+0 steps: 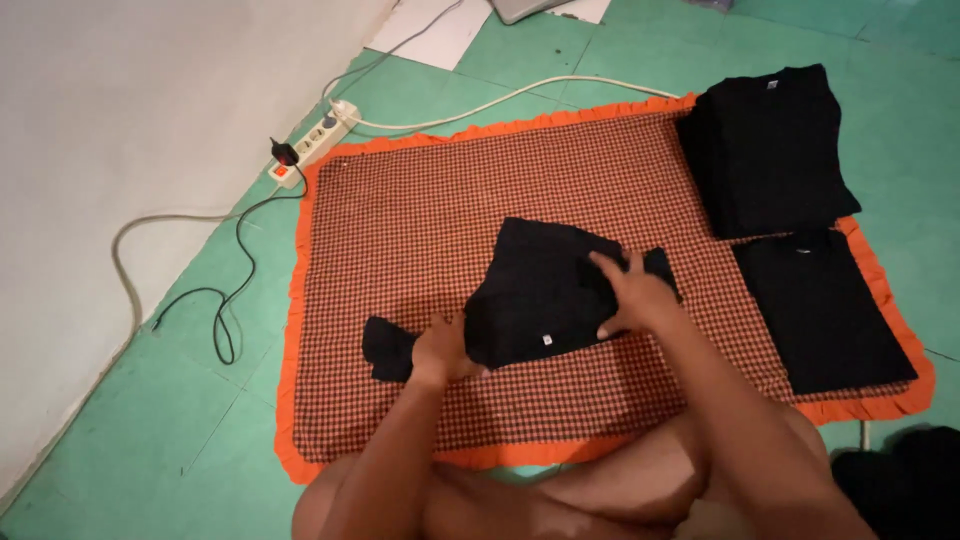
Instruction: The person folds a black t-shirt by hand on a checkered mat, smoothing and aligning the fabric before folding it into a compact rectangle. The folded shirt is placed on a stack of previously folded shirts. The person then picks up another black t-shirt and begins to unfold and smooth it on the mat.
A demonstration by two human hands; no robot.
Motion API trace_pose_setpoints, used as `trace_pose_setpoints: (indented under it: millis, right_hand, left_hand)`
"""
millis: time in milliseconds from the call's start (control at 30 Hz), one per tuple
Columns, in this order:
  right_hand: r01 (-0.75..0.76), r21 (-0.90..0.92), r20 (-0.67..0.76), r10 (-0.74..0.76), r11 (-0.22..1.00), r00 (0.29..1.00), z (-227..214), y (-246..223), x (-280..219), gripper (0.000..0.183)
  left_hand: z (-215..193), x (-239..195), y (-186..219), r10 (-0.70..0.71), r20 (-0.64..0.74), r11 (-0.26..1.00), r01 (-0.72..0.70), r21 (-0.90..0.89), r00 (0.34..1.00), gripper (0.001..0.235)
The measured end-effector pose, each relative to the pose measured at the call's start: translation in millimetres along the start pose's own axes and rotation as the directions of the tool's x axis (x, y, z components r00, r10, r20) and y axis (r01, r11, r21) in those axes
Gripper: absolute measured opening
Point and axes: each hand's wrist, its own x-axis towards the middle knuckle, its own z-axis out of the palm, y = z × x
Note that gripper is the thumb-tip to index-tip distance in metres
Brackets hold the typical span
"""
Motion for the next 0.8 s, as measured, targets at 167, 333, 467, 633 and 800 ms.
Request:
trace_pose_setpoints:
  millis: [167, 333, 467, 633, 800]
  right_hand:
    - [-0.084, 0.009, 0.104, 0.083, 0.996, 0.991, 39, 23, 26, 0.086]
    - [0.031, 0.071, -0.088, -0.025, 0.997, 0.996, 56, 52, 43, 0.062]
    - [0.093, 0.161, -0.278, -0.045, 0.983, 0.96, 27, 65, 32, 0.063]
    - [0.131, 0.247, -0.621, 0.053, 0.96, 0.782, 9, 96, 21, 0.058]
    - [-0.084, 0.366, -0.798, 0.359, 0.927, 0.485, -28, 89, -32, 0.042]
  left_hand:
    - [17, 7, -6, 0.075, -0.045, 0.996, -0.077, -0.037, 0.996, 0.071]
    - [20, 33, -14, 0.036, -0.102, 0.999, -0.035, 0.007, 0.994, 0.05]
    - [2, 34, -16, 0.116, -0.418, 0.992, -0.128, 0.0, 0.901, 0.038]
    - [-60, 32, 63, 0.065, -0.469, 0.998, -0.063, 0.019, 0.881, 0.035]
    - [-102, 74, 158, 0.217, -0.678, 0.972, -0.216, 0.086, 0.702, 0.025]
